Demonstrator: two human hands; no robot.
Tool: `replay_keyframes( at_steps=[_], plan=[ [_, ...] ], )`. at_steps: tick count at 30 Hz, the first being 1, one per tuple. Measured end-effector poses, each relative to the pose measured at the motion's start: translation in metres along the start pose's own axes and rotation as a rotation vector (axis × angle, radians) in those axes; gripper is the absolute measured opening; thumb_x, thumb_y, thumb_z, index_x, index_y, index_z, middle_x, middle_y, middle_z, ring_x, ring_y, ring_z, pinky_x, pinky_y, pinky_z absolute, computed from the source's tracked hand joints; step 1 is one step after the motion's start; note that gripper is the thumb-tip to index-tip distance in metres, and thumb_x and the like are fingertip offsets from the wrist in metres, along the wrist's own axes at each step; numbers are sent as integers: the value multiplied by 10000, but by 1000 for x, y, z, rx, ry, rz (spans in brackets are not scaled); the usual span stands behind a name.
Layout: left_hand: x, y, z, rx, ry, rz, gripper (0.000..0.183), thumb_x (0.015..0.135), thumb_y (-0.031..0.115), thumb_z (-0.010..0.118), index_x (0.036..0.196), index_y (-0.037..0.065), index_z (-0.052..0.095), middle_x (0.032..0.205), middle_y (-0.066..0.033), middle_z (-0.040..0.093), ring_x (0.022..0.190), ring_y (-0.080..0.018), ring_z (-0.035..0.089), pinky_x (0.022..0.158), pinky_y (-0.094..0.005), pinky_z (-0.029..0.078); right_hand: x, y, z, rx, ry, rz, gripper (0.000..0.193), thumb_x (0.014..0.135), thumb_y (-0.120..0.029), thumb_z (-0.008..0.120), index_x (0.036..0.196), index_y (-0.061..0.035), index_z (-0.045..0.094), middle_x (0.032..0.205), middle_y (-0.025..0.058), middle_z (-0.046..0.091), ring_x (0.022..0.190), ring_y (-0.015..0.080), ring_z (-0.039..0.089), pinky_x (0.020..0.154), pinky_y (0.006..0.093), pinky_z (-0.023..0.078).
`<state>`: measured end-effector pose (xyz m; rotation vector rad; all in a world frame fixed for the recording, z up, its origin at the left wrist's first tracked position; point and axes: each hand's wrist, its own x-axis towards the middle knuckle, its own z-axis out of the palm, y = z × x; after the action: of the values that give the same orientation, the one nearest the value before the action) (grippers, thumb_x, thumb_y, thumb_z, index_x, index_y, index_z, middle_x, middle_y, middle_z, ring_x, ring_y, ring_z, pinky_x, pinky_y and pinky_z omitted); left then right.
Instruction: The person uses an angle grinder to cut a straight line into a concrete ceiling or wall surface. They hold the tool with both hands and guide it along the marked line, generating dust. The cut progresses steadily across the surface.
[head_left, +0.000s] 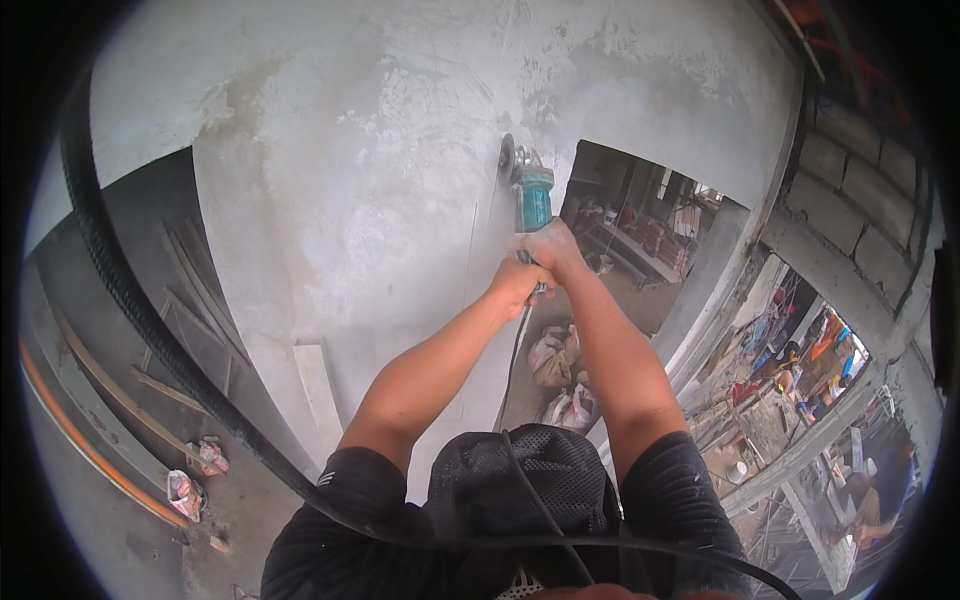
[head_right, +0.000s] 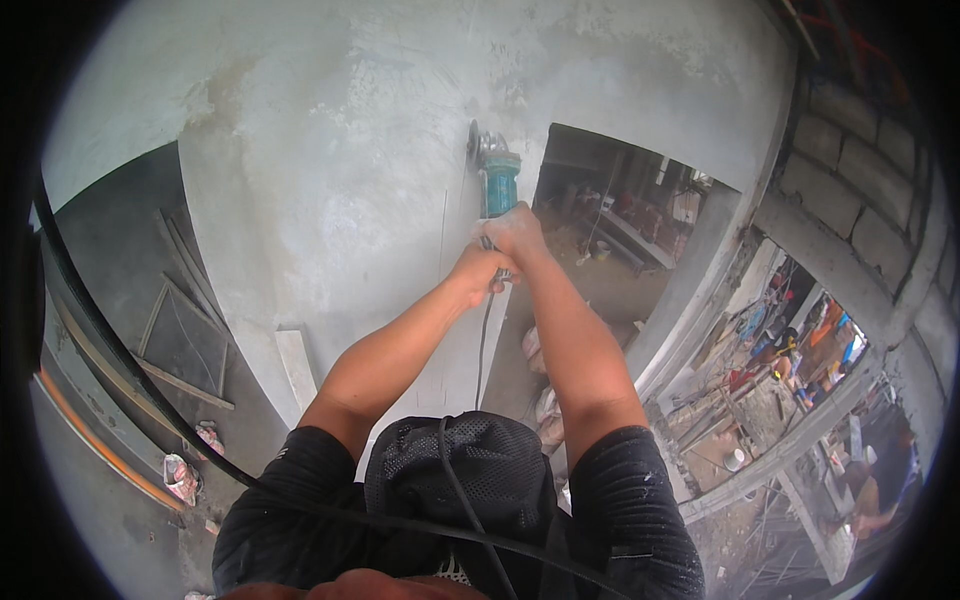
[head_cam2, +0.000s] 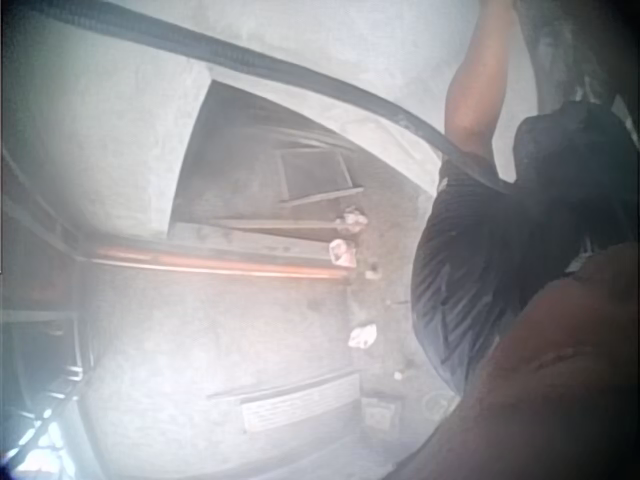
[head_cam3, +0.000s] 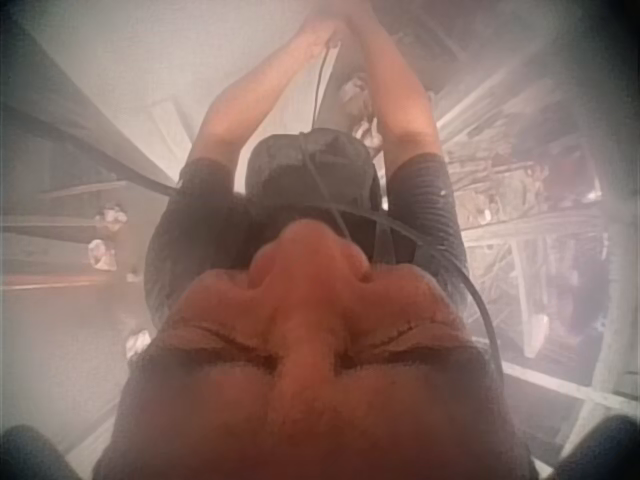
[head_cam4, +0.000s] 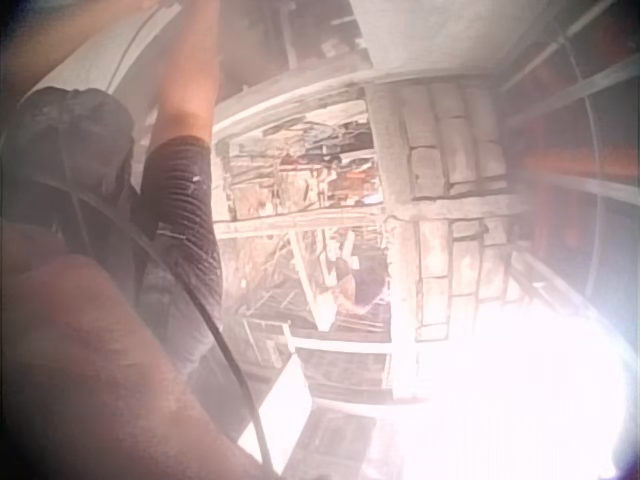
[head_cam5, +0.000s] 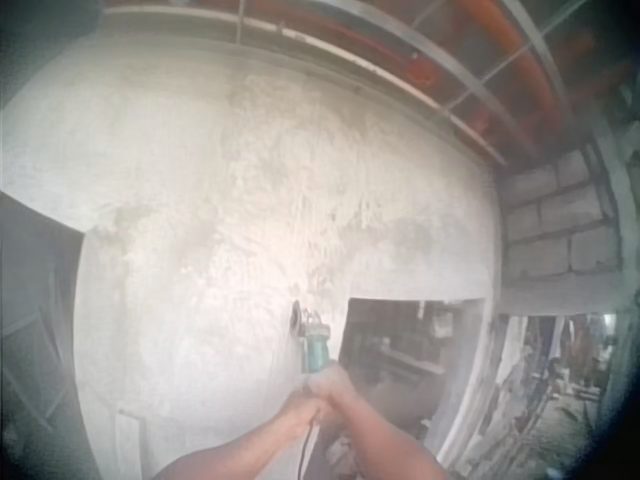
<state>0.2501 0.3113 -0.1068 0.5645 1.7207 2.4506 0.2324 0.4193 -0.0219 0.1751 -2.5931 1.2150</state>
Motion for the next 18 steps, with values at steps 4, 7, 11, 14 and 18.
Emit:
replay_keyframes(
  at_steps=[4,7,11,14,18],
  plan=[
    [3,-2,-1,-24,25,15,261,800,-41,797,1027,30,690,899,-104,752,690,-215,722,458,-323,362,5,2,2,4,4,-6,585,709,-311,900,1093,104,750,1034,269,808,937,368,816,801,438,637],
    [3,0,3,-39,36,31,271,801,-50,790,1039,23,682,902,-111,749,685,-218,722,453,-321,365,9,4,0,3,11,-19,567,708,-310,903,1072,100,757,1024,266,809,932,365,817,790,439,637],
    [2,2,2,-52,24,23,269,806,-63,781,1043,10,676,901,-119,743,668,-223,719,444,-316,364,0,-3,-3,3,1,-36,527,710,-301,903,1031,95,768,1001,257,812,908,353,816,781,438,634],
    [6,-1,2,-55,16,32,239,811,-67,777,1019,6,684,906,-122,743,659,-224,718,437,-310,361,0,-1,-1,35,15,-39,423,730,-294,918,939,49,783,865,182,783,714,298,764,632,456,599],
    [7,0,2,-67,12,18,223,816,-63,777,1009,7,689,908,-123,743,661,-224,720,435,-309,362,1,-3,-4,4,18,-32,461,729,-310,922,967,61,786,905,200,796,780,306,782,685,451,608]
  ],
)
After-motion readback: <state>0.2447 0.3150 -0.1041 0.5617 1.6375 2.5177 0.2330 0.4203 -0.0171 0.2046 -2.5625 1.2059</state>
